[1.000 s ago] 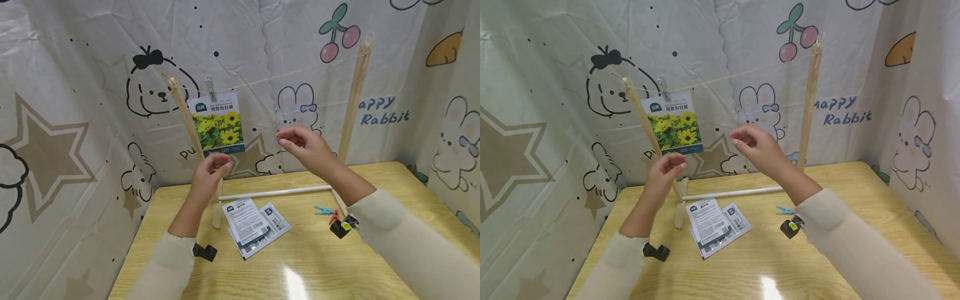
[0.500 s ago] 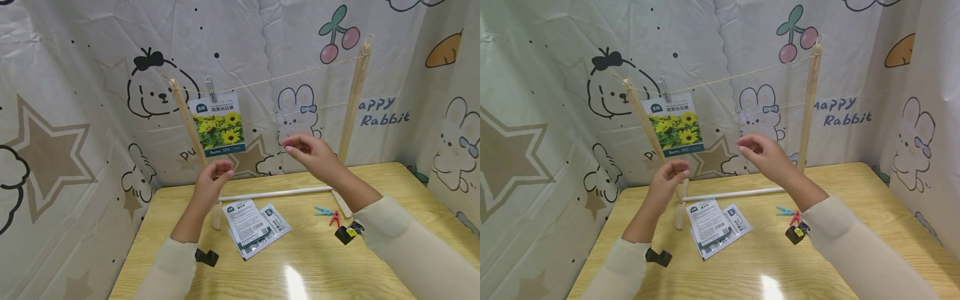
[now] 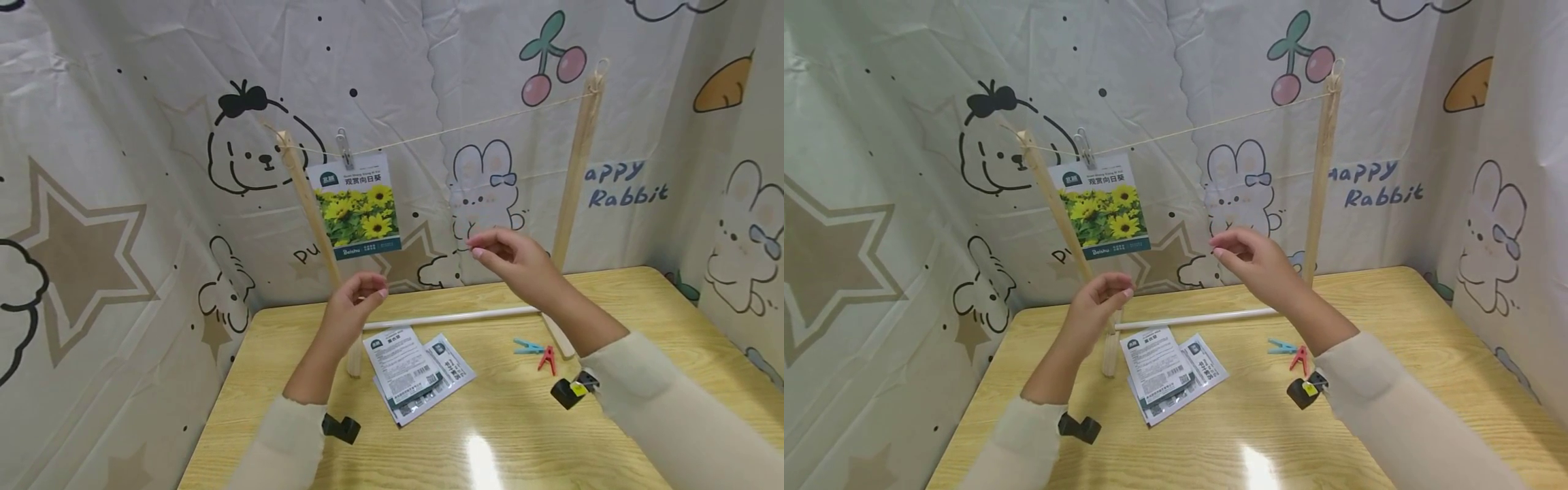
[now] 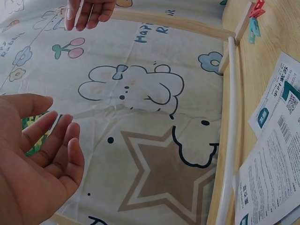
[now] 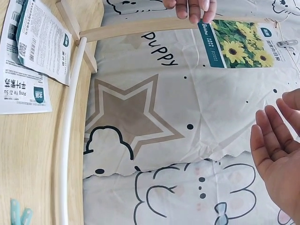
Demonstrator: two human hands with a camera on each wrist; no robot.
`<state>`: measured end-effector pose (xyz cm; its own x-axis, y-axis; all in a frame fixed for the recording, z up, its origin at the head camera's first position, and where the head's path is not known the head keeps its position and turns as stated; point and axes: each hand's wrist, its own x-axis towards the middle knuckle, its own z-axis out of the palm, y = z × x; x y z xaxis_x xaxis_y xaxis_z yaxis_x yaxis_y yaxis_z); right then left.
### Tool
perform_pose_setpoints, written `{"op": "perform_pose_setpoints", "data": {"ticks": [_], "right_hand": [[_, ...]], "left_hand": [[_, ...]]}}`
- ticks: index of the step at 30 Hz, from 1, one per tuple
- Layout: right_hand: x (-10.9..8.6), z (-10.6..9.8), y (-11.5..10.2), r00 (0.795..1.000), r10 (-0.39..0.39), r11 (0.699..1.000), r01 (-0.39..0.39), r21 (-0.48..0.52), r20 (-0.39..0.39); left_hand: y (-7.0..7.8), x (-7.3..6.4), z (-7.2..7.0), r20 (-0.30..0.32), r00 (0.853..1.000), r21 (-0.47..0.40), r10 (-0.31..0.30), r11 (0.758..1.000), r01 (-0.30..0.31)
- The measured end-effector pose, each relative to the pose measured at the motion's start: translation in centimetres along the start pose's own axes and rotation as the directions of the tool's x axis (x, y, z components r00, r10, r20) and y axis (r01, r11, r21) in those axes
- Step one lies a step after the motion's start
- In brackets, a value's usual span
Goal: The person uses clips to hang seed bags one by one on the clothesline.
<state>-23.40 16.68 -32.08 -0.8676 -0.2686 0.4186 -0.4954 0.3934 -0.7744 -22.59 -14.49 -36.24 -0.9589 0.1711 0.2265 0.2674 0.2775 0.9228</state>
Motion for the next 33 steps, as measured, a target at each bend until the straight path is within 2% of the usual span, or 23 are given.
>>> {"op": "perform_pose_setpoints", "data": {"ticks": [6, 10, 21, 29, 33], "right_hand": [[-0.7, 0.1, 0.5, 0.999, 0.032, 0.999, -0.032, 0.006, 0.004], [-1.0, 0.1, 0.9, 1.0, 0.025, 0.999, -0.025, 0.037, 0.002], [-2.0, 0.3, 1.8, 0.997, 0.072, 0.996, -0.072, 0.043, -0.002], [-2.8, 0.4, 2.6, 0.996, 0.089, 0.996, -0.088, 0.026, -0.003], [-3.1, 0.5, 3.0, 0.995, 0.102, 0.994, -0.102, 0.029, -0.004]], "left_hand": [[-0.5, -0.2, 0.4, 0.017, 0.999, 0.033, -0.049, 0.998, 0.048], [-0.7, -0.3, 0.5, 0.008, 0.998, 0.04, -0.069, 0.997, 0.069], [-1.1, -0.5, 1.0, -0.001, 0.997, 0.034, -0.081, 0.996, 0.081], [-1.8, -0.9, 1.5, -0.009, 0.994, 0.034, -0.107, 0.994, 0.107], [-2.3, -1.0, 1.6, -0.013, 0.995, 0.032, -0.097, 0.995, 0.098]]}}
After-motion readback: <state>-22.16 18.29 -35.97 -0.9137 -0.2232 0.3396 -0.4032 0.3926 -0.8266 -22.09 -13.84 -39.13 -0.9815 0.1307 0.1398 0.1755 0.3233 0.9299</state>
